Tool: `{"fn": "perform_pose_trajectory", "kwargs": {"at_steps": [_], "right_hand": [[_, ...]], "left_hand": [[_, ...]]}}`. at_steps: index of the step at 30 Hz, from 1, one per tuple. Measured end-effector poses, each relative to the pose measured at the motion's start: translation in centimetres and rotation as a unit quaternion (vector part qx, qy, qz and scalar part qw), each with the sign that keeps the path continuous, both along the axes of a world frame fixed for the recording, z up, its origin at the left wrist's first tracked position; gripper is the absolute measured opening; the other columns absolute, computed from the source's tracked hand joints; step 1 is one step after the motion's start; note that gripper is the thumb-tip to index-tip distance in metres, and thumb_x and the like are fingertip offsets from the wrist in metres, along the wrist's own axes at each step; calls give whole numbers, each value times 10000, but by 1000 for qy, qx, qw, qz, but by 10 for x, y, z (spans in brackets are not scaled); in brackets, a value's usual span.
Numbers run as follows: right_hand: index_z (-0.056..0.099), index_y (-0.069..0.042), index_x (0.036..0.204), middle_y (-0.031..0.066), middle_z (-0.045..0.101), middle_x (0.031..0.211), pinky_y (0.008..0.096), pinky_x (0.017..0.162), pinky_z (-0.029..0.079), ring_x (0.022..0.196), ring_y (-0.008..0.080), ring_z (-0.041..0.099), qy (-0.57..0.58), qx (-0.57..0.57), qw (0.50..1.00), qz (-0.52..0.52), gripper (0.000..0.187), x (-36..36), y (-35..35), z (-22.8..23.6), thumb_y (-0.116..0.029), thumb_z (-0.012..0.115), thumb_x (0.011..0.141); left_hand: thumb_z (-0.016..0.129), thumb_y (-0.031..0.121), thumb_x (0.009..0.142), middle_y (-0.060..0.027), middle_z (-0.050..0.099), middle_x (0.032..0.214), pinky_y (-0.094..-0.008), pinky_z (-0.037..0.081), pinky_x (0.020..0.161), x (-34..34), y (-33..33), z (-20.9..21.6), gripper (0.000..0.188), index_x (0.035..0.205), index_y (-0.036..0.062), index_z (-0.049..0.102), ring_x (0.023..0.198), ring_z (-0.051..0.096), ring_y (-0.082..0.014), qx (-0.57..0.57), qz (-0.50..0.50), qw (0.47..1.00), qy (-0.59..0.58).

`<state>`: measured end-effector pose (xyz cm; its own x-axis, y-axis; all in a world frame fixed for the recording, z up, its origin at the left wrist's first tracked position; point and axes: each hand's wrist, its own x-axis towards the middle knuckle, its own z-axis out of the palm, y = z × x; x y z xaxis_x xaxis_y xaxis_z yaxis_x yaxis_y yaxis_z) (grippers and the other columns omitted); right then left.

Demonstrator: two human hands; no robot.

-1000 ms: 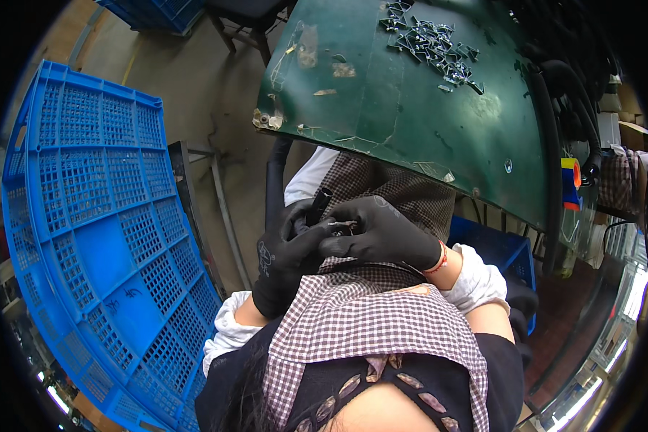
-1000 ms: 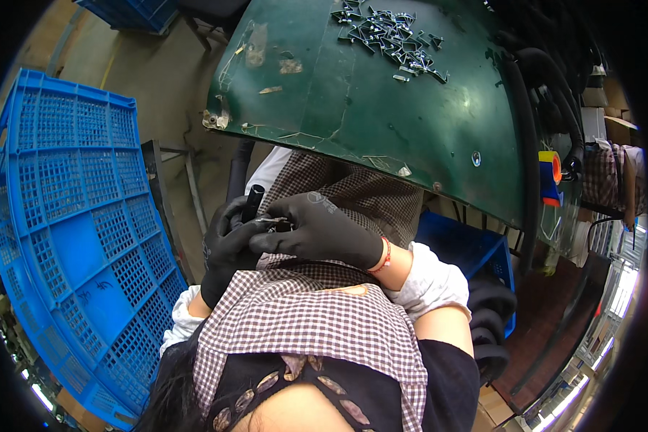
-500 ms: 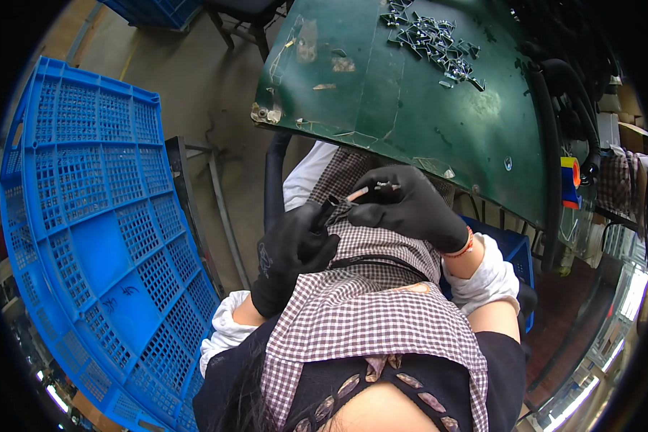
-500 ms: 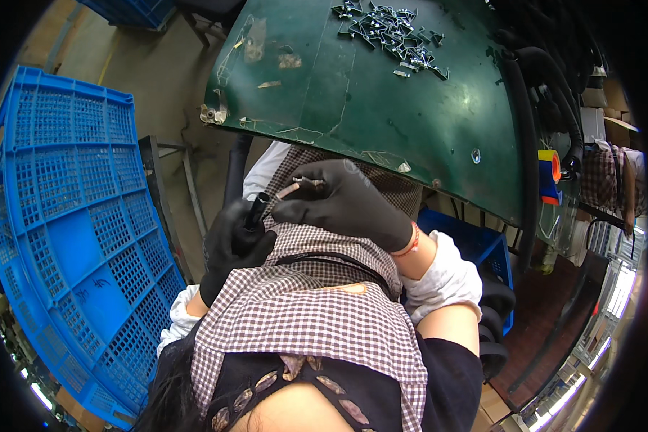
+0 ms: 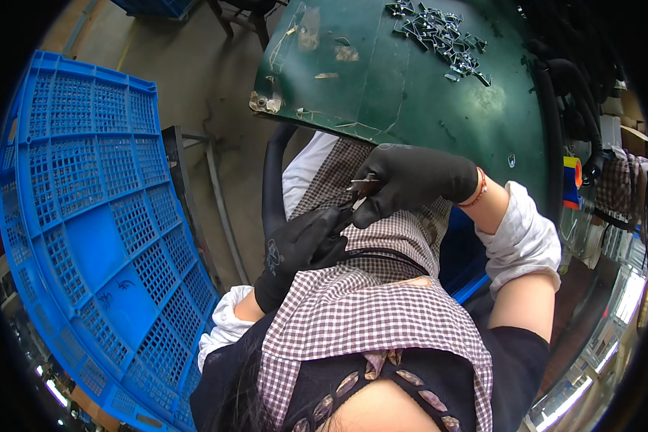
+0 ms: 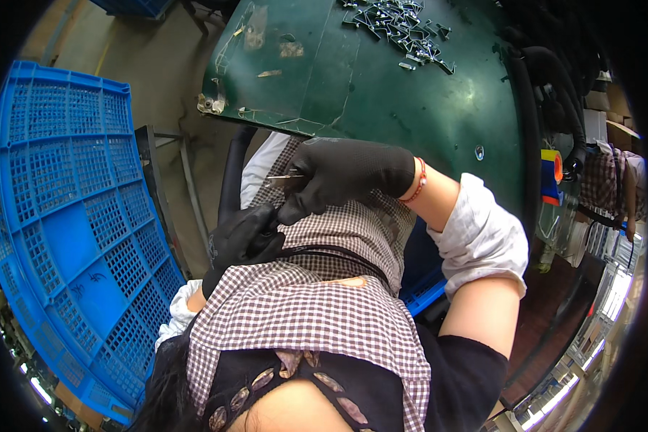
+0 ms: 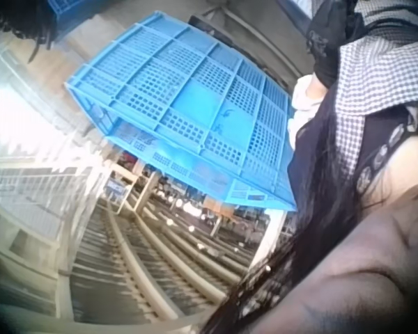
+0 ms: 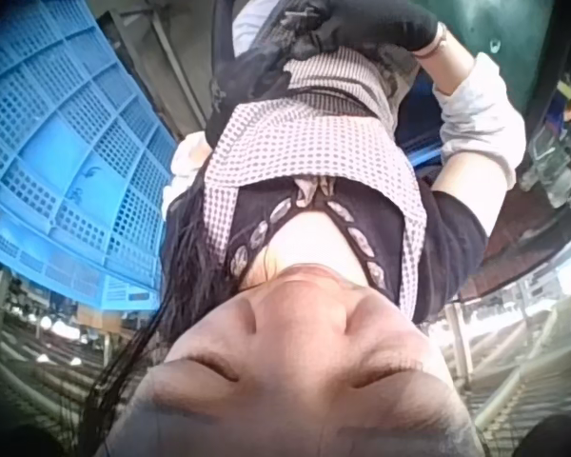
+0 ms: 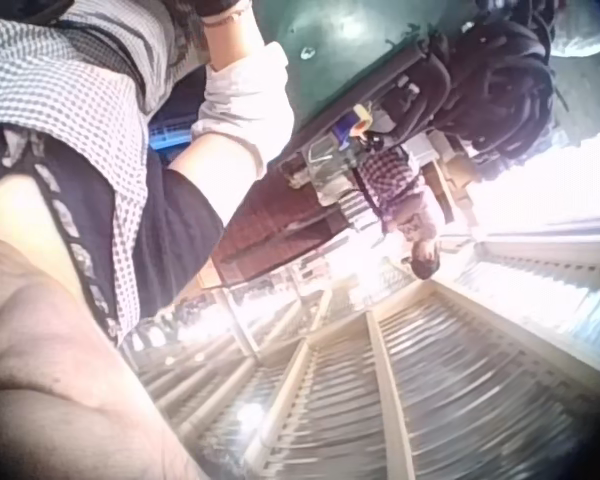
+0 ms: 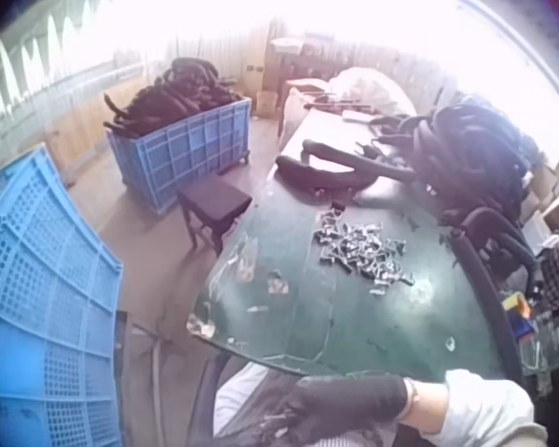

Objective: The person repeatedly picks up small metal clips from a green table and attaches them to black rubber hoses. They handle the hoses and clips one at a time, placing the assembled hoses into a blue crate.

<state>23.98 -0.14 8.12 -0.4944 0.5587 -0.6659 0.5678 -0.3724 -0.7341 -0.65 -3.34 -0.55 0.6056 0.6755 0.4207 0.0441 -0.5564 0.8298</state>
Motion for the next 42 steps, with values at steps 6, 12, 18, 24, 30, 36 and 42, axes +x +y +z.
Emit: {"fn": "perform_pose_trajectory", "kwargs": {"at_steps": [6, 12, 18, 24, 30, 36, 42], "right_hand": [[680, -36, 733, -38, 513, 549, 260, 446, 327, 466, 62, 407, 84, -84, 993, -20, 267, -3, -5, -10, -274, 761, 825], [651, -40, 755, -58, 526, 601, 231, 461, 344, 522, 45, 433, 181, -129, 972, -75, 257, -5, -14, -32, -245, 805, 779], [651, -40, 764, -22, 588, 648, 238, 513, 398, 571, 56, 495, 283, -141, 945, -88, 151, -8, -31, -78, -131, 771, 769], [662, -16, 880, 5, 636, 747, 274, 610, 460, 678, 82, 546, 249, -130, 957, -71, 217, -1, -40, -82, -180, 768, 785], [670, -16, 1018, 46, 676, 871, 285, 694, 497, 762, 110, 595, 150, -18, 988, -35, 301, -2, -27, -40, -237, 748, 827], [656, 4, 1105, 87, 685, 884, 290, 688, 496, 770, 114, 611, 148, 55, 983, -98, 294, 5, -34, -20, -160, 693, 864], [658, -27, 986, 121, 646, 798, 353, 671, 509, 714, 233, 645, -11, 130, 991, -26, 207, -8, -47, -3, -203, 623, 881]], "left_hand": [[781, 43, 740, -215, 658, 1021, -311, 572, 630, -4, -3, 1, 514, 1205, 4, 566, 777, 698, -257, -20, -38, 998, 38], [747, -28, 770, -230, 648, 1023, -282, 572, 637, -15, -7, -7, 505, 1230, 1, 542, 805, 687, -228, -111, -78, 990, 47], [764, 76, 768, -202, 671, 981, -312, 577, 641, -10, -6, -5, 434, 1156, -18, 595, 798, 696, -259, -43, -65, 997, 9], [804, 49, 728, -211, 679, 971, -305, 572, 606, -16, -17, -12, 467, 1141, -21, 596, 755, 704, -264, -280, -44, 956, 75], [685, -28, 809, -227, 664, 986, -288, 578, 626, -10, -8, -7, 410, 1200, -8, 559, 789, 694, -228, -111, -65, 992, -5], [810, 89, 713, -214, 674, 1010, -339, 573, 651, 0, -4, -6, 576, 1218, 2, 547, 802, 702, -293, -26, -35, 999, -25], [797, 91, 729, -206, 668, 1026, -346, 570, 681, 0, -13, -19, 542, 1214, 6, 570, 815, 695, -306, -55, -44, 997, -16]]}}
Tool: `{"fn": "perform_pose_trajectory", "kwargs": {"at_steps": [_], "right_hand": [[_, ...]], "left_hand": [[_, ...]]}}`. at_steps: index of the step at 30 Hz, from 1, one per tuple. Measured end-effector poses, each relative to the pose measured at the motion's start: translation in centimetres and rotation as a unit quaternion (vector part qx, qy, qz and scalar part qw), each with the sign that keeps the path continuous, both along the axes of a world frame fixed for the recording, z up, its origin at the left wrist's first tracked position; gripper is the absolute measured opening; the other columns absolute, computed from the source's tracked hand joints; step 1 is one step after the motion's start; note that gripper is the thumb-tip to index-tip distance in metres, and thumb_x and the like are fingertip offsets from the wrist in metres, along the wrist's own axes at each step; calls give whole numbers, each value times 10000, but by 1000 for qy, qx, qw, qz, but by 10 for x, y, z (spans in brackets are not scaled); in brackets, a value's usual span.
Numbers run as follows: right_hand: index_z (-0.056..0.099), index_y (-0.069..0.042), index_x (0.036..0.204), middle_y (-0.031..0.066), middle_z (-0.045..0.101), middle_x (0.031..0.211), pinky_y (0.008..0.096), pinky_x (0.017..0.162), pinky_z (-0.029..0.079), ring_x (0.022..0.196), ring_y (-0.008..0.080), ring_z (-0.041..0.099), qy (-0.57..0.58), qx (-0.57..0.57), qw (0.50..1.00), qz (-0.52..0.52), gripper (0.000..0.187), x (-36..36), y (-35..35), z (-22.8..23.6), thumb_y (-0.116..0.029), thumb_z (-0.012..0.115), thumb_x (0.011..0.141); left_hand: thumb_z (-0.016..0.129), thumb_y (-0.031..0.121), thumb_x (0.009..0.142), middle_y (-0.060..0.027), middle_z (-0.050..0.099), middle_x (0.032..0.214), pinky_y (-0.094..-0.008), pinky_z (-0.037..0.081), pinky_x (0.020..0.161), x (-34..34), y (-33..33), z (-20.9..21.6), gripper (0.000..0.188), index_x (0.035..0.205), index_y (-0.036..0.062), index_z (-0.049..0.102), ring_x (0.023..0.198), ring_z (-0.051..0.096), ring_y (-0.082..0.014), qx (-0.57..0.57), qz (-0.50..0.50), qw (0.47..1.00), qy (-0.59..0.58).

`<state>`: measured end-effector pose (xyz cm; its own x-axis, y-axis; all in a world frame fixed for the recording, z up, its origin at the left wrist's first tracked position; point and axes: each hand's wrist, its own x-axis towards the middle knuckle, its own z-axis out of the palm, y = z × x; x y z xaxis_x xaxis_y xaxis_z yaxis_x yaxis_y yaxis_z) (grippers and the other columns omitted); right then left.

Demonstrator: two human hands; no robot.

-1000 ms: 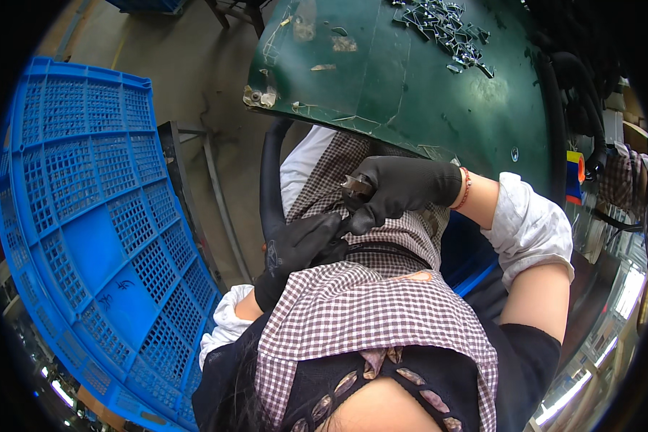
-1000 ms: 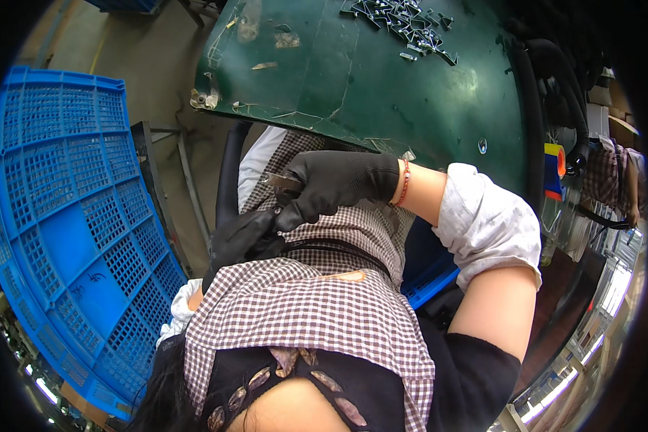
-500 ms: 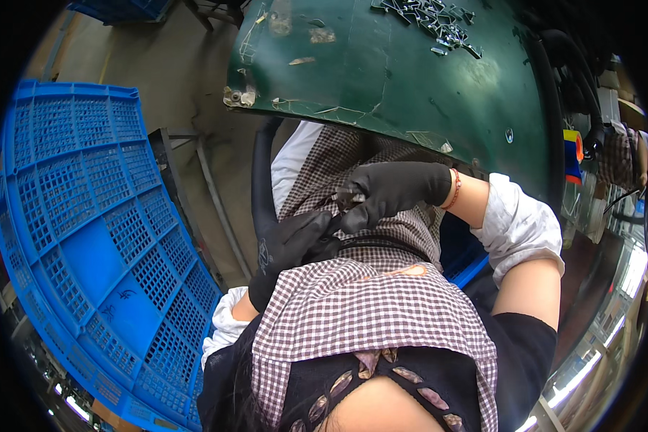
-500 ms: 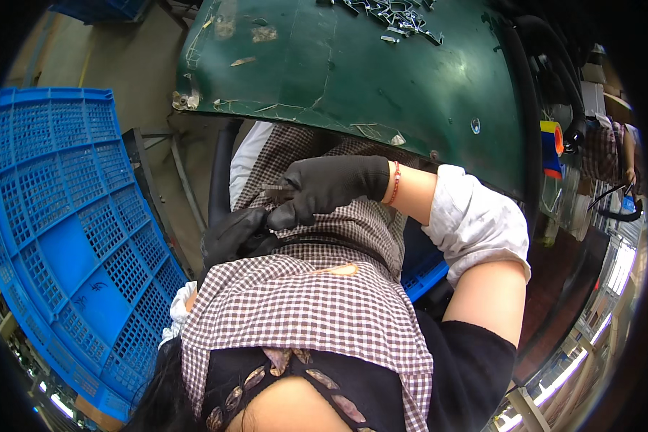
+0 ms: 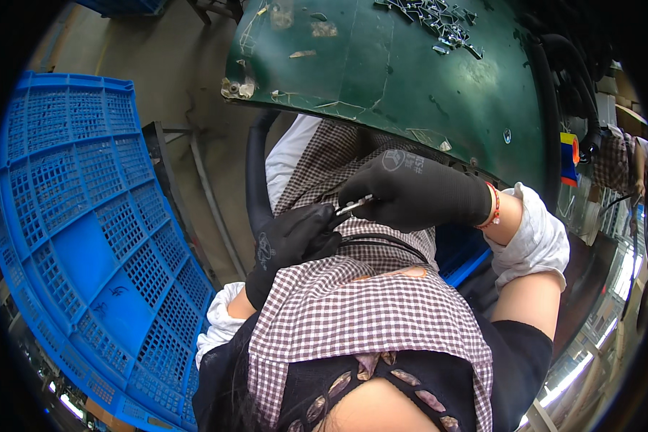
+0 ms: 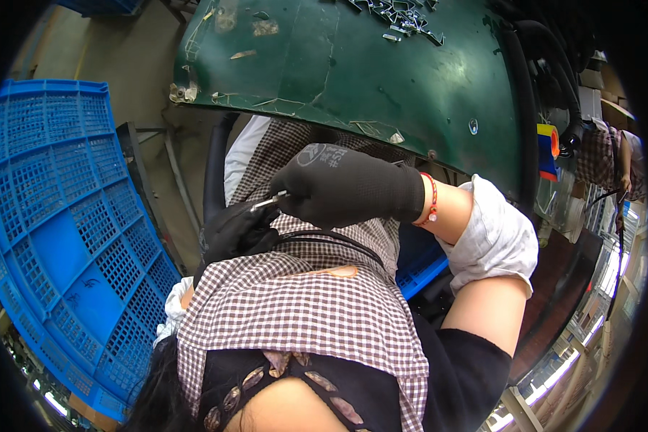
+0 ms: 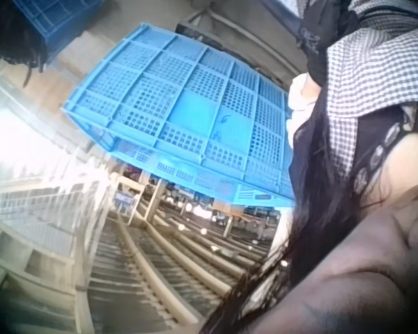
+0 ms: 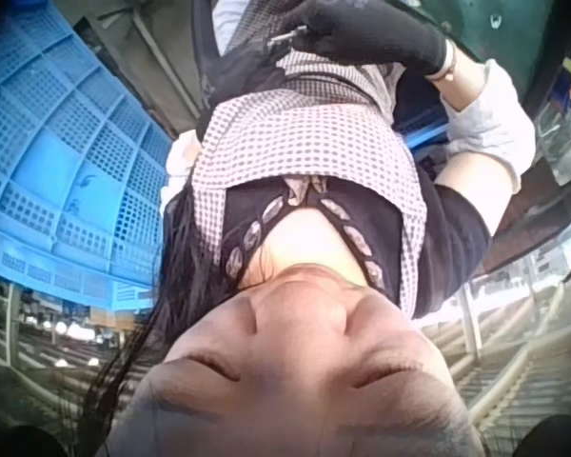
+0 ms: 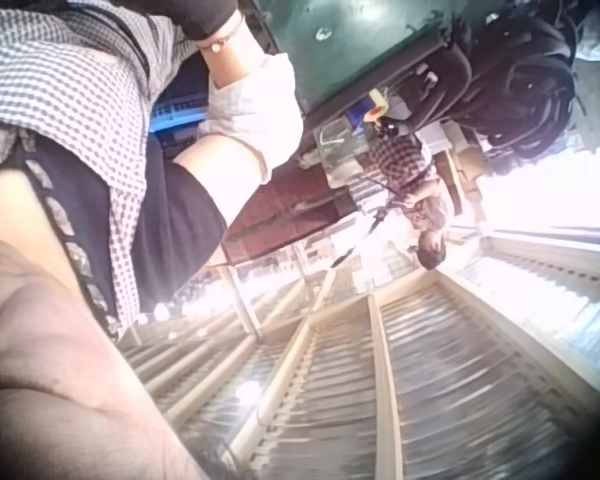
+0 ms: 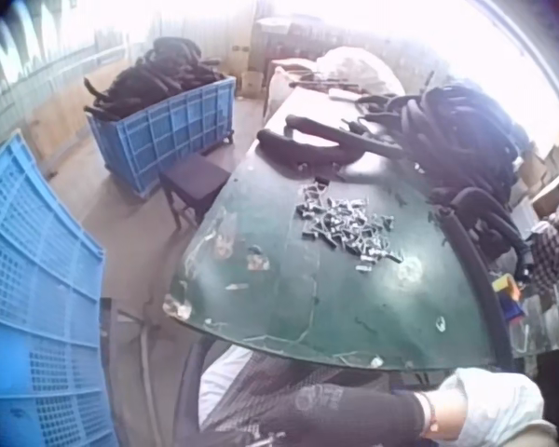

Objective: The person repeatedly picks up small metal clips from a green table and attaches them to black rubber hoses. They handle the hoses and clips one at a time, placing the assembled hoses into a blue crate.

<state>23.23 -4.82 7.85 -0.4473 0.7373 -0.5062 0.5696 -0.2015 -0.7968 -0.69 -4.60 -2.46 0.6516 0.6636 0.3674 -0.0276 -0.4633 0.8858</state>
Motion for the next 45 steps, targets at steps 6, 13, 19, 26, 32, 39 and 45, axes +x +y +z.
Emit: {"fn": "perform_pose_trajectory", "kwargs": {"at_steps": [6, 13, 19, 26, 32, 39, 45], "right_hand": [[623, -11, 871, 166, 626, 771, 414, 679, 520, 745, 334, 645, -72, 134, 988, 20, 125, -12, -8, -1, -34, 612, 749], [605, -7, 867, 163, 611, 769, 440, 640, 483, 743, 369, 615, -33, 122, 992, -31, 109, -20, -15, -19, -14, 656, 771], [584, -4, 940, 162, 610, 865, 396, 734, 504, 829, 323, 624, -38, 193, 980, -26, 180, 2, -13, -7, -147, 644, 849], [601, -23, 951, 143, 606, 813, 412, 714, 507, 783, 322, 623, -99, 124, 986, 57, 160, 22, -9, 14, -97, 631, 812], [639, -34, 850, 118, 625, 763, 403, 677, 517, 766, 306, 629, -112, 140, 973, 147, 99, 17, 3, 18, -72, 620, 760], [646, -52, 805, 110, 635, 749, 399, 650, 516, 716, 308, 629, -115, 139, 963, 201, 84, 12, 13, 16, -107, 634, 743], [669, -42, 791, 109, 652, 741, 389, 641, 550, 712, 298, 662, -123, 208, 944, 224, 101, 2, 11, 13, -118, 630, 737]], "left_hand": [[781, 111, 732, -214, 662, 1046, -364, 572, 737, -7, -1, -2, 456, 1140, -5, 615, 865, 693, -324, 11, -26, 998, 60], [763, 117, 742, -216, 661, 1045, -363, 572, 743, -13, -6, -4, 414, 1111, -14, 627, 877, 691, -332, -77, -46, 991, 98], [766, 85, 756, -212, 662, 1046, -351, 571, 741, -21, -1, -7, 534, 1236, -2, 548, 888, 691, -311, -260, -100, 942, 187], [808, 67, 723, -202, 661, 1069, -309, 576, 717, -3, 0, 2, 604, 1256, 10, 528, 906, 694, -265, -14, 5, 1000, -24], [742, -31, 773, -212, 613, 1110, -341, 585, 799, -4, -6, 9, 529, 1252, 28, 526, 1012, 656, -271, -69, 4, 997, -24], [634, 89, 891, -145, 639, 853, -223, 517, 587, -12, -8, -1, 255, 1099, -52, 595, 670, 611, -129, -212, -50, 973, 74], [590, 95, 918, -123, 636, 807, -205, 496, 550, -12, 0, 10, 225, 1084, -56, 616, 614, 583, -109, -359, -90, 915, 158]]}}
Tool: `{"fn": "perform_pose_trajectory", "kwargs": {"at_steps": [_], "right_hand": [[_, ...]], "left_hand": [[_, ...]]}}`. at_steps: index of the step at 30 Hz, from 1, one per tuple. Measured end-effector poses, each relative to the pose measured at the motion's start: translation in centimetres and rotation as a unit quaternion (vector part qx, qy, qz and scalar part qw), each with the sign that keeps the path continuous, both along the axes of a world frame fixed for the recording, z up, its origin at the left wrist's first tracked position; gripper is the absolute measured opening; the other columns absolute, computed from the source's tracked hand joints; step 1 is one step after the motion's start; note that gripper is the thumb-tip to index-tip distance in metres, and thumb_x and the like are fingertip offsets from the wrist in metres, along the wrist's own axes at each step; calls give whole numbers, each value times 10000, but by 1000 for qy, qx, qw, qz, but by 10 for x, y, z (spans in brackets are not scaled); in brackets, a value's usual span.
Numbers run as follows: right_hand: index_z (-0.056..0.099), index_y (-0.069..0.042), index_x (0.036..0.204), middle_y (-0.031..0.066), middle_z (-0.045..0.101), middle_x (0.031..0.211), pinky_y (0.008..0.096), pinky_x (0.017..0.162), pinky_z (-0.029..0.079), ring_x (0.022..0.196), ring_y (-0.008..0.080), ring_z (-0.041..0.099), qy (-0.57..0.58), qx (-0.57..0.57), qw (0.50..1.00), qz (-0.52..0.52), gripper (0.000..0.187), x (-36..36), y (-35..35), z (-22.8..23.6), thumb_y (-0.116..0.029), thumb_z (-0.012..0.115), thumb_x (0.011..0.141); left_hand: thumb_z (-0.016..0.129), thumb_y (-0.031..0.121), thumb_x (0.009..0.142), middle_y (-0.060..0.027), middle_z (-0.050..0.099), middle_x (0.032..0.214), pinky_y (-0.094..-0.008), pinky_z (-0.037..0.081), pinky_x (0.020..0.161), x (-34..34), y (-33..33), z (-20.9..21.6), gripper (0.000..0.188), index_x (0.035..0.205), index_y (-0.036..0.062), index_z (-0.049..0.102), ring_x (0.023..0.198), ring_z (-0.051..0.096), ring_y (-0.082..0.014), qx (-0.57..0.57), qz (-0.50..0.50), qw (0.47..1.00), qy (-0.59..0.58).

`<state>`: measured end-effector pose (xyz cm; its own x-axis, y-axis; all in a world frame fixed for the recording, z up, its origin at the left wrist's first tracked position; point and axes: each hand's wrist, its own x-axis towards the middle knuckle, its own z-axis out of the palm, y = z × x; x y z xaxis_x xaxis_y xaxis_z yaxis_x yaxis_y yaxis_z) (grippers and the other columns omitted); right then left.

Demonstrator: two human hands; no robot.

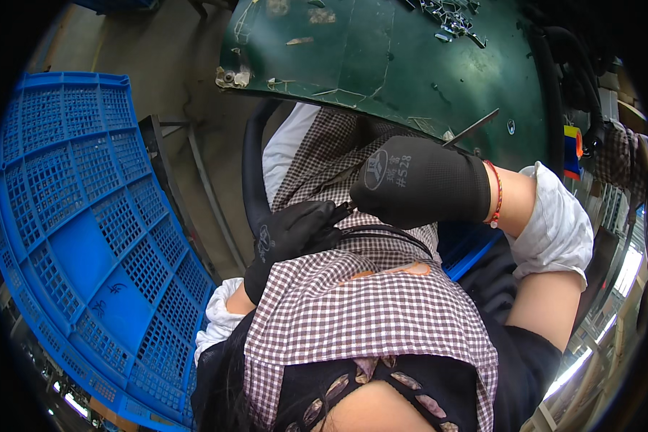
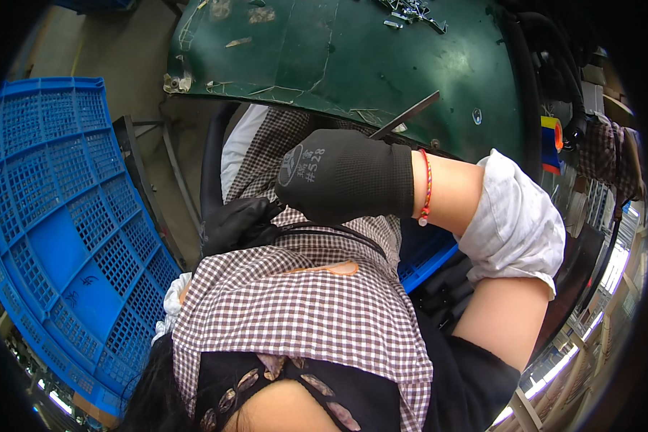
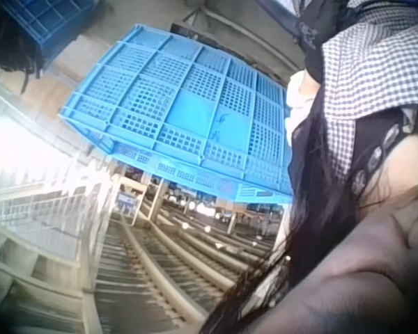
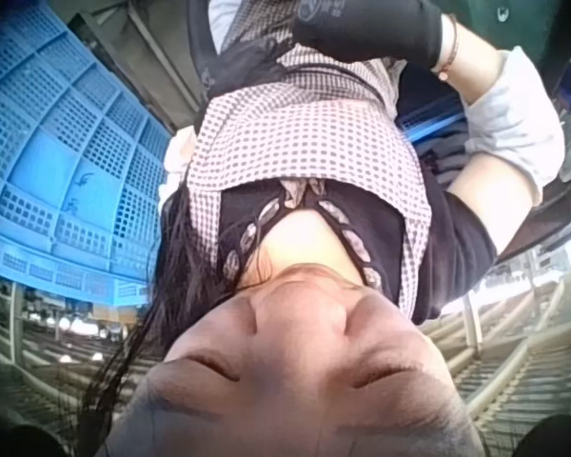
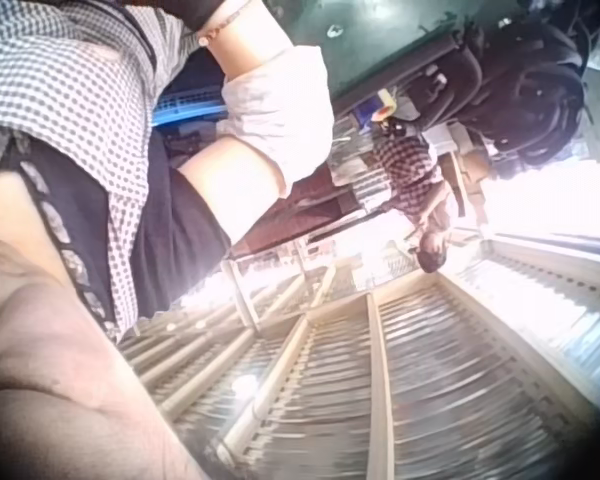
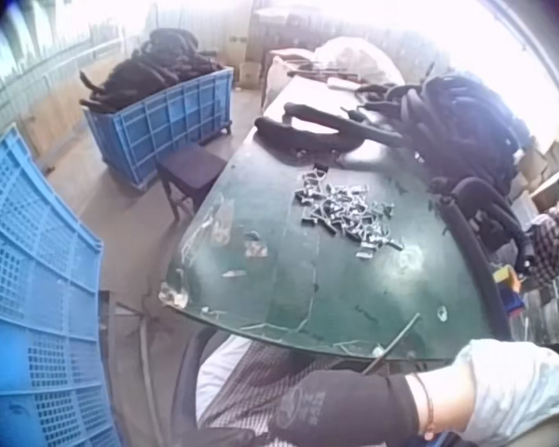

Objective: The person repeatedly picks up small metal clips from a green table and attaches them to black rubber hoses. They handle the hoses and clips one at a time, placing the assembled hoses into a blue crate.

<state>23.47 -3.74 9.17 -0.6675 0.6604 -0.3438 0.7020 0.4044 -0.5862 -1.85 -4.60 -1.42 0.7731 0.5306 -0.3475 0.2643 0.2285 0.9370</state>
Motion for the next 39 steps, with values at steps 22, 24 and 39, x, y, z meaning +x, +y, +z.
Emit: {"fn": "perform_pose_trajectory", "kwargs": {"at_steps": [22, 24, 39], "right_hand": [[687, -44, 849, 140, 661, 872, 390, 661, 525, 766, 311, 659, 15, 155, 953, -262, 205, 57, -36, 11, -192, 754, 724], [675, -75, 808, 105, 658, 943, 379, 646, 538, 805, 277, 655, 27, 226, 946, -229, 184, 39, -31, -24, -213, 733, 702], [590, -96, 904, 48, 586, 699, 361, 436, 473, 556, 225, 613, -98, 577, 742, -327, 187, 28, -104, 12, -248, 588, 796]], "left_hand": [[491, 62, 853, -119, 642, 1011, -257, 462, 622, -107, 83, 11, 440, 1272, -70, 522, 747, 572, -140, 393, 370, 842, 14], [521, 51, 884, -151, 641, 1086, -288, 515, 690, -81, 61, 76, 387, 1252, -68, 534, 833, 606, -181, 402, 446, 800, -11], [541, 229, 929, -168, 635, 1033, -320, 483, 705, 75, 91, 177, 390, 1203, -47, 522, 793, 596, -241, 399, 186, 830, -342]]}}
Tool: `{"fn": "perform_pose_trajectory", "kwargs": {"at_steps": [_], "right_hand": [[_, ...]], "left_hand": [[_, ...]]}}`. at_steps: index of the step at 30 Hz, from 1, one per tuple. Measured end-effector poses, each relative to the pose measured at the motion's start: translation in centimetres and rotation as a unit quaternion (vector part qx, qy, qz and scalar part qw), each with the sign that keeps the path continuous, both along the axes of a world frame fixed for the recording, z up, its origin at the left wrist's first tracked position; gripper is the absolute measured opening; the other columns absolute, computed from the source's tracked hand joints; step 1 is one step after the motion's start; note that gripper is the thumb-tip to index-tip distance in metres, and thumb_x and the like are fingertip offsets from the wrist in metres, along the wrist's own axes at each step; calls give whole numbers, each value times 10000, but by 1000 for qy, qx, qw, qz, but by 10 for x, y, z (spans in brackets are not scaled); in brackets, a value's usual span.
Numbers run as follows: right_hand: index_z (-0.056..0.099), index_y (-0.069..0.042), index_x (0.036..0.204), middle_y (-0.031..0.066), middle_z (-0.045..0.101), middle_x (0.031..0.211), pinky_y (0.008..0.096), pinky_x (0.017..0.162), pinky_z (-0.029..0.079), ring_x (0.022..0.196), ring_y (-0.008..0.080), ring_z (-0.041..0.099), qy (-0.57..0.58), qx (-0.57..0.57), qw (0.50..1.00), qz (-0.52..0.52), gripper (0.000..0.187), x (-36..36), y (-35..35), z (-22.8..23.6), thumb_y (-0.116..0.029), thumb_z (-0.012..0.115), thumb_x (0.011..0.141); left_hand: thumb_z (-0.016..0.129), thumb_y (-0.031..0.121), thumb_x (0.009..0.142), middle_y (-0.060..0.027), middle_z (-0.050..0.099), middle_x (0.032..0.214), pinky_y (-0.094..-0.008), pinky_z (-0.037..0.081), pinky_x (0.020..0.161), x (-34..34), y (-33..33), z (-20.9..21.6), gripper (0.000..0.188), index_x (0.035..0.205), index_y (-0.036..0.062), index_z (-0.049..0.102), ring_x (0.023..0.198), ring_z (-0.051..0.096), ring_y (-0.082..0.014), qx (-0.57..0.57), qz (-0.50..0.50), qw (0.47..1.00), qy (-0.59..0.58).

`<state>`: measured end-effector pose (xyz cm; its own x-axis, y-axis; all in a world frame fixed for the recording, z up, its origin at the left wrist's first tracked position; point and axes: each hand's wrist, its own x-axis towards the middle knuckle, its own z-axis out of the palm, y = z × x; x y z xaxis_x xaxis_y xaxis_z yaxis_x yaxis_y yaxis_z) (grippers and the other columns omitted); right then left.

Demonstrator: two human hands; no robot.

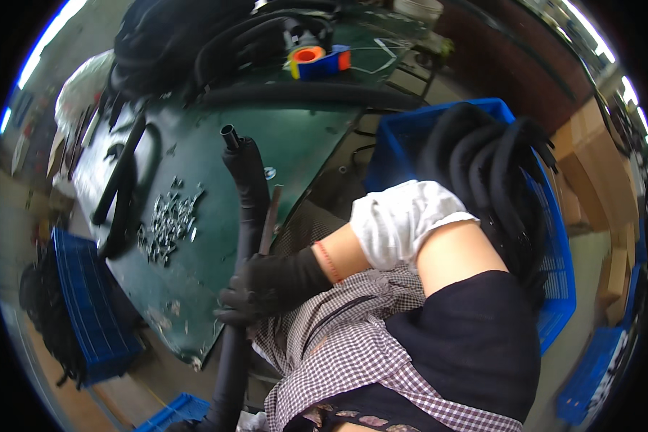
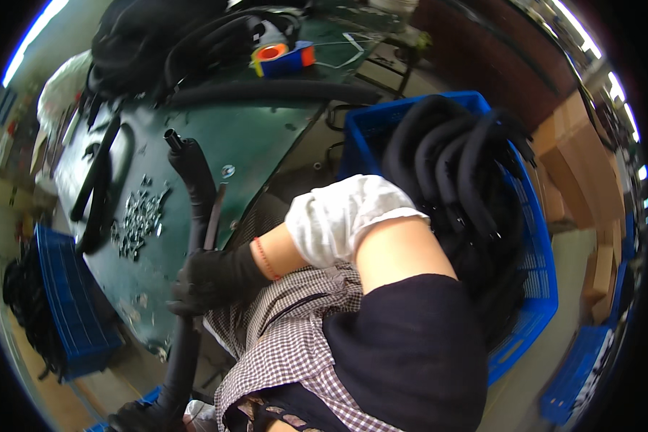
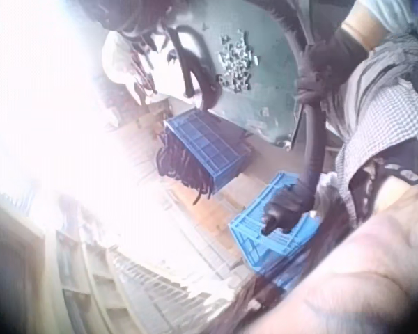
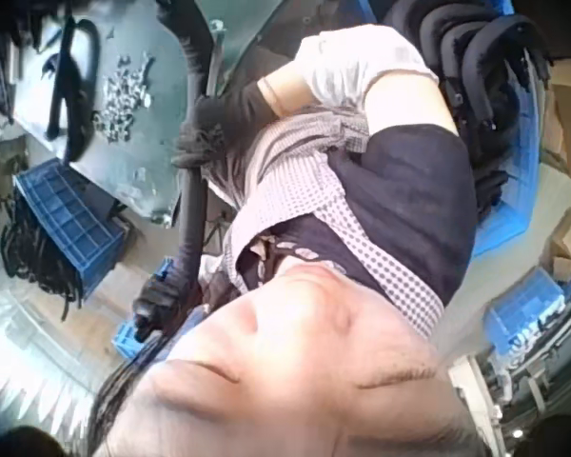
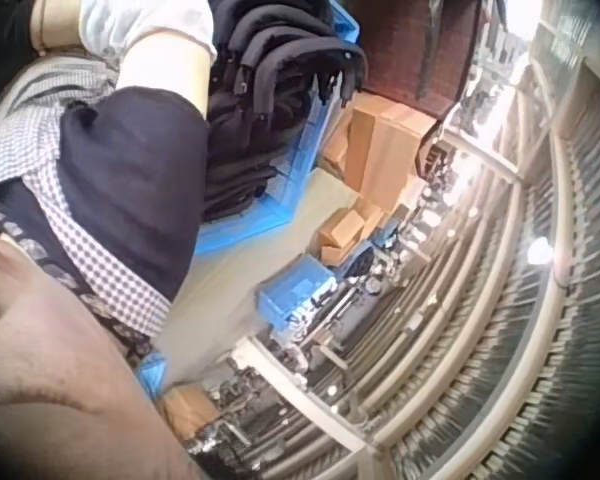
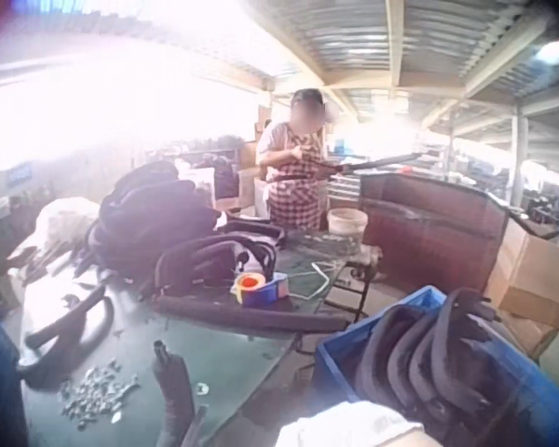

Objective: The person repeatedly picks up small metal clips from a green table and attaches them to black rubber hoses. They handle the hoses and clips one at a time, placing the assembled hoses into a blue crate.

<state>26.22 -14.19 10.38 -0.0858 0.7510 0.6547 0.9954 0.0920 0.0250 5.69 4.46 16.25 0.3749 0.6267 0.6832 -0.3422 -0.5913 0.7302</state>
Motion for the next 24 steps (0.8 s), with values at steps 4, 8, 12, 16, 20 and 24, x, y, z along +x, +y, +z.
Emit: {"fn": "perform_pose_trajectory", "kwargs": {"at_steps": [4, 8, 12, 16, 20, 24], "right_hand": [[537, -76, 841, 29, 542, 630, 325, 449, 476, 561, 169, 614, 42, -55, 989, -130, 178, 14, -91, 11, -243, 598, 826], [605, -45, 1020, 82, 616, 753, 346, 543, 497, 616, 206, 624, 23, -57, 899, -435, 339, -1, -194, 42, -290, 675, 796], [643, -78, 1090, 129, 698, 895, 387, 652, 531, 748, 295, 685, 174, 60, 655, -733, 443, -67, -334, 75, -434, 682, 829], [632, -28, 1035, 209, 679, 907, 457, 725, 498, 826, 367, 656, 99, 68, 365, -923, 476, -191, -467, 37, -474, 606, 872], [616, -201, 1123, 219, 655, 823, 540, 661, 491, 787, 446, 623, 183, -46, 115, -975, 479, -376, -588, -99, -599, 533, 870], [628, -31, 1146, 286, 633, 1043, 519, 819, 476, 973, 449, 606, 279, -25, 56, -958, 651, -423, -564, -167, -594, 593, 819]], "left_hand": [[518, 255, 944, -167, 639, 1056, -327, 490, 763, 71, -19, 2, 428, 1246, -48, 505, 852, 611, -241, -65, -124, 990, 15], [494, 280, 960, -167, 642, 1079, -333, 496, 821, 116, -36, -10, 466, 1289, -49, 488, 911, 626, -240, -167, -326, 926, 93], [514, 408, 965, -172, 613, 1156, -363, 477, 802, 141, -41, -61, 572, 1321, -38, 470, 923, 602, -259, -167, -521, 798, 251], [537, 370, 964, -162, 631, 1135, -356, 487, 809, 144, -72, -90, 507, 1299, -10, 506, 933, 615, -256, -264, -570, 725, 282], [511, 386, 975, -159, 635, 1130, -358, 487, 806, 142, -80, -103, 498, 1286, -2, 517, 943, 615, -254, -259, -606, 688, 305], [496, 398, 978, -155, 636, 1121, -350, 481, 812, 137, -82, -107, 497, 1273, -1, 525, 948, 611, -248, -253, -589, 699, 316]]}}
